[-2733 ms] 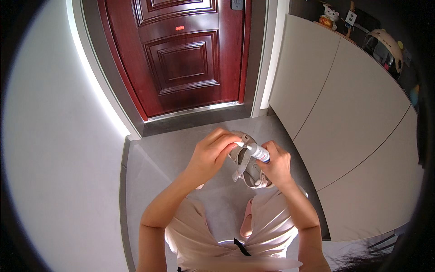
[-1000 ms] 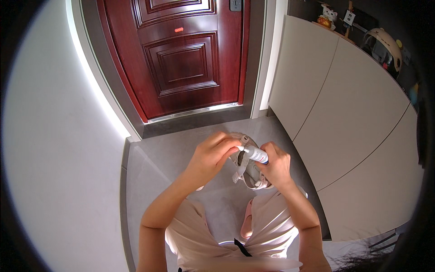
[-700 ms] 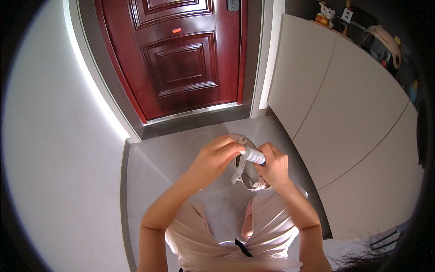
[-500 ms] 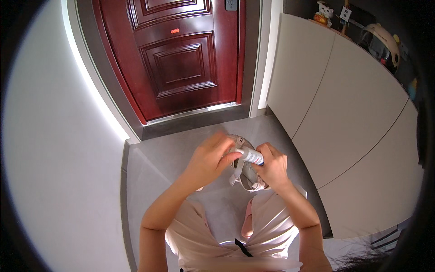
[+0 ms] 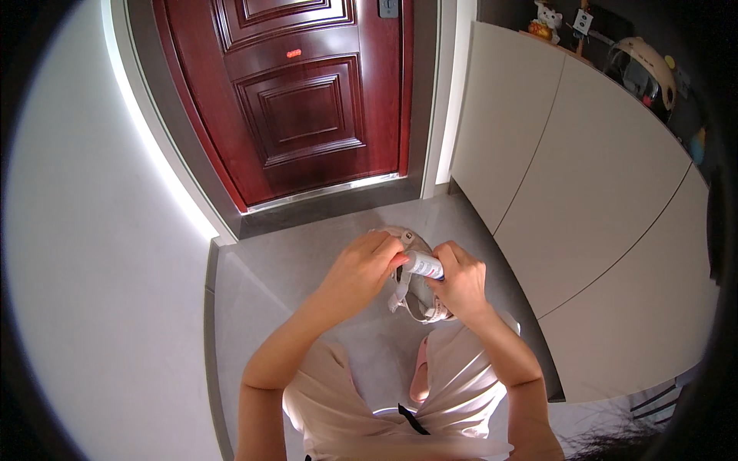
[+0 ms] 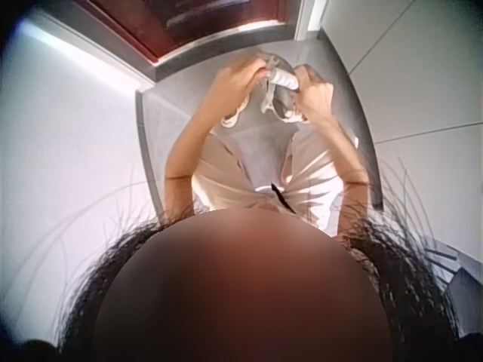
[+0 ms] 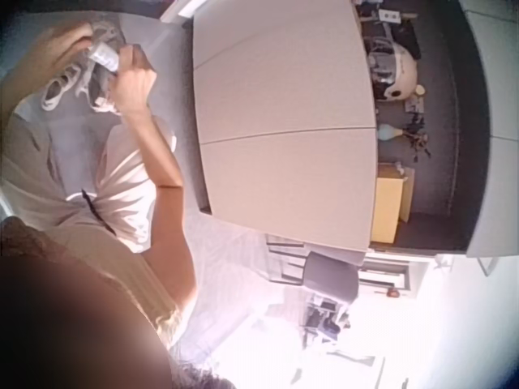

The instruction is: The person retrieves a pair of sandals from a shoe cabinet, then sits on the floor to apply glue to the sole of one sandal. They press the glued area together and wipe excess glue with a tissue.

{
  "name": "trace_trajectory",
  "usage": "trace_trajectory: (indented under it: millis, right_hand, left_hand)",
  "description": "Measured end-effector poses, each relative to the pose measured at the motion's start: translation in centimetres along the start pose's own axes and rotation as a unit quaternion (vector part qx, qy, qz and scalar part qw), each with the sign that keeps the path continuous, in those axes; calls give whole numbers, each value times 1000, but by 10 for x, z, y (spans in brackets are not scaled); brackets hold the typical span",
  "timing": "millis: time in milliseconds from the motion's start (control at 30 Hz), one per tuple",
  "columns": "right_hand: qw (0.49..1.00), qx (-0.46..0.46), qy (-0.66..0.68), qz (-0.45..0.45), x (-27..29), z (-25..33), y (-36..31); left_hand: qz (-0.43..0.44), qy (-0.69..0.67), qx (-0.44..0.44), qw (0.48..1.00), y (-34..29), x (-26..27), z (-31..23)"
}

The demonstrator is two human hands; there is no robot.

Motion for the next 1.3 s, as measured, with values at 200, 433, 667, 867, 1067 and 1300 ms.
trace_trajectory:
  millis: [200, 433, 667, 867, 1067, 1300]
  right_hand:
    - [1000, 10, -23, -14, 0, 4, -3]
    - [1000, 1, -18, -25, 1, 0, -5]
    - [997, -46, 40, 42, -8, -9, 13]
    - [999, -29, 6, 18, 0, 2, 4]
    - [999, -46, 24, 10, -2, -8, -1]
    - [982, -156, 75, -72, 16, -26, 4]
  left_hand:
    - [-37, -28, 92, 995, -6, 4, 2]
    - [32, -52, 45, 997, -7, -12, 9]
    - [-18, -105, 43, 993, 12, -8, 21]
    - [46, -39, 111, 992, 2, -9, 16]
    - [-42, -71, 61, 995, 2, -17, 13]
    - [269, -42, 414, 869, -30, -23, 40]
Point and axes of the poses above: each hand's wrist, its own y-axis towards the middle knuckle, its own x-axis out of the back of the hand, z = x × y, the point moved 6 cm from there along y, towards the middle knuckle, and after that the axes turned 12 degrees about -x, right-handed, at the moved point
